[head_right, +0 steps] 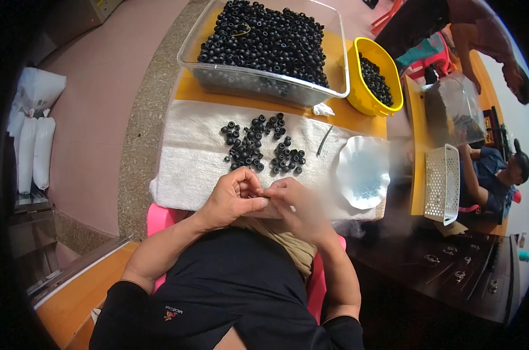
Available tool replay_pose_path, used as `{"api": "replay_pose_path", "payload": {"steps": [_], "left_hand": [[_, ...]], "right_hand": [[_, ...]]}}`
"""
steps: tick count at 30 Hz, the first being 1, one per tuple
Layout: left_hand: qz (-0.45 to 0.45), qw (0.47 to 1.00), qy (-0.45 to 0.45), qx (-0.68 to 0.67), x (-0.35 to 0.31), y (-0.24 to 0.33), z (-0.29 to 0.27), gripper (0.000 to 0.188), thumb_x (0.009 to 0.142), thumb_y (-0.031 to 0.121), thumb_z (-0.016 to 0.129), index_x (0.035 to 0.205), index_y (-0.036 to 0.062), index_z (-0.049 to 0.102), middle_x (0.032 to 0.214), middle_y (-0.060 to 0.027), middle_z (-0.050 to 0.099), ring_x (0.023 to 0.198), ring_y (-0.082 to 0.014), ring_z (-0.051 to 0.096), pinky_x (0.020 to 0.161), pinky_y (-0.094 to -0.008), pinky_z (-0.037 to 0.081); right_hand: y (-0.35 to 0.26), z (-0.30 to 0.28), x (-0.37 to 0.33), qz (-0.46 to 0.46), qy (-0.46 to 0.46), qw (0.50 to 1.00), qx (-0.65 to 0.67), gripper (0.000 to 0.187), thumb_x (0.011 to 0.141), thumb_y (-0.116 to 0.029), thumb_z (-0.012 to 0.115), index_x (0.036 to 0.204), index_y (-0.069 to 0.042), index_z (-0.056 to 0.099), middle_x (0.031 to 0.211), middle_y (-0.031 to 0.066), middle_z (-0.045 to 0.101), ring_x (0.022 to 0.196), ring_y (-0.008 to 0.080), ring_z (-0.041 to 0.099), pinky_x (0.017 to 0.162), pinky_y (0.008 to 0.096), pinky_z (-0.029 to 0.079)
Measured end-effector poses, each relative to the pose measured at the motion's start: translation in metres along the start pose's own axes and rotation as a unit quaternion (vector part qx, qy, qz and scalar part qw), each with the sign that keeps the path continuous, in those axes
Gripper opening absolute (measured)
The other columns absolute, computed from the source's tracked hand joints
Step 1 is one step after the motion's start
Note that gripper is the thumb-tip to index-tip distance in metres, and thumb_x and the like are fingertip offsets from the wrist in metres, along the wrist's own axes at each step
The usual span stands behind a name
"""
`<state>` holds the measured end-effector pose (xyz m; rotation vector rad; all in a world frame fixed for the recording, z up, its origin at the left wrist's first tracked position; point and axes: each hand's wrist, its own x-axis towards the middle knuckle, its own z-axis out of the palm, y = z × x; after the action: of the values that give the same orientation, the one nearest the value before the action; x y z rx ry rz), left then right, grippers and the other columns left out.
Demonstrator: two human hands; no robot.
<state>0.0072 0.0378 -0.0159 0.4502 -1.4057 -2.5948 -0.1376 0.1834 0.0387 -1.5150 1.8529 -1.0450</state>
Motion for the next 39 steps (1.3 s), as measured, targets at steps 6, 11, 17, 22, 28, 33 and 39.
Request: {"api": "replay_pose_path", "payload": {"steps": [6, 11, 17, 22, 28, 33, 39], "left_hand": [[0.018, 1.000, 0.013, -0.014, 0.001, 0.000, 0.001, 0.027, 0.082, 0.000, 0.076, 0.096, 0.0055, 0.054, 0.094, -0.0009, 0.061, 0.087, -0.0062, 0.059, 0.080, -0.0230, 0.052], [0.014, 1.000, 0.013, -0.018, 0.000, 0.001, 0.001, 0.026, 0.083, 0.001, 0.076, 0.096, 0.0058, 0.054, 0.093, -0.0006, 0.062, 0.086, -0.0059, 0.060, 0.080, -0.0228, 0.051], [0.035, 0.999, 0.016, -0.010, 0.000, 0.000, 0.000, 0.024, 0.084, 0.001, 0.075, 0.096, 0.0058, 0.055, 0.091, -0.0004, 0.062, 0.085, -0.0057, 0.060, 0.078, -0.0223, 0.051], [0.038, 0.999, 0.015, -0.019, 0.001, -0.003, -0.003, 0.026, 0.083, 0.001, 0.076, 0.096, 0.0061, 0.054, 0.091, -0.0003, 0.062, 0.085, -0.0055, 0.059, 0.078, -0.0222, 0.051], [0.019, 1.000, 0.008, -0.009, 0.001, 0.001, -0.002, 0.026, 0.082, -0.001, 0.075, 0.095, 0.0060, 0.053, 0.090, 0.0000, 0.061, 0.084, -0.0054, 0.059, 0.076, -0.0220, 0.051], [0.020, 1.000, 0.000, 0.002, -0.001, 0.005, 0.001, 0.025, 0.082, -0.003, 0.074, 0.093, 0.0053, 0.053, 0.089, 0.0000, 0.061, 0.083, -0.0057, 0.060, 0.074, -0.0222, 0.052], [0.005, 1.000, -0.010, -0.019, -0.002, 0.001, -0.001, 0.025, 0.082, -0.004, 0.074, 0.092, 0.0051, 0.053, 0.089, 0.0001, 0.061, 0.083, -0.0055, 0.060, 0.074, -0.0212, 0.052]], "right_hand": [[0.006, 0.016, -0.002, -0.086, 0.083, 0.993, -0.009, 0.044, 0.076, 0.003, 0.076, 0.118, -0.006, 0.064, 0.098, 0.0127, 0.065, 0.088, 0.0258, 0.065, 0.076, 0.0328, 0.053], [0.006, 0.026, 0.000, -0.104, 0.141, 0.981, -0.081, 0.048, 0.070, 0.005, 0.078, 0.115, -0.006, 0.065, 0.098, 0.0135, 0.065, 0.087, 0.0271, 0.066, 0.074, 0.0337, 0.054], [0.008, 0.032, -0.001, -0.120, 0.159, 0.972, -0.122, 0.047, 0.068, 0.003, 0.079, 0.113, -0.005, 0.066, 0.095, 0.0139, 0.064, 0.084, 0.0273, 0.066, 0.072, 0.0333, 0.055], [0.004, 0.030, 0.004, -0.163, 0.155, 0.959, -0.173, 0.045, 0.067, 0.004, 0.078, 0.110, -0.004, 0.067, 0.092, 0.0131, 0.065, 0.083, 0.0287, 0.067, 0.074, 0.0370, 0.057], [0.001, 0.028, 0.006, -0.203, 0.160, 0.941, -0.217, 0.045, 0.066, 0.004, 0.077, 0.109, -0.002, 0.066, 0.092, 0.0145, 0.068, 0.083, 0.0319, 0.068, 0.074, 0.0399, 0.058], [0.007, 0.032, 0.001, -0.198, 0.166, 0.947, -0.191, 0.051, 0.066, 0.003, 0.077, 0.114, 0.004, 0.061, 0.095, 0.0184, 0.069, 0.079, 0.0337, 0.068, 0.070, 0.0390, 0.058], [0.003, 0.035, -0.001, -0.206, 0.160, 0.949, -0.179, 0.055, 0.065, 0.007, 0.075, 0.117, 0.006, 0.057, 0.094, 0.0210, 0.068, 0.074, 0.0332, 0.069, 0.065, 0.0379, 0.057]]}}
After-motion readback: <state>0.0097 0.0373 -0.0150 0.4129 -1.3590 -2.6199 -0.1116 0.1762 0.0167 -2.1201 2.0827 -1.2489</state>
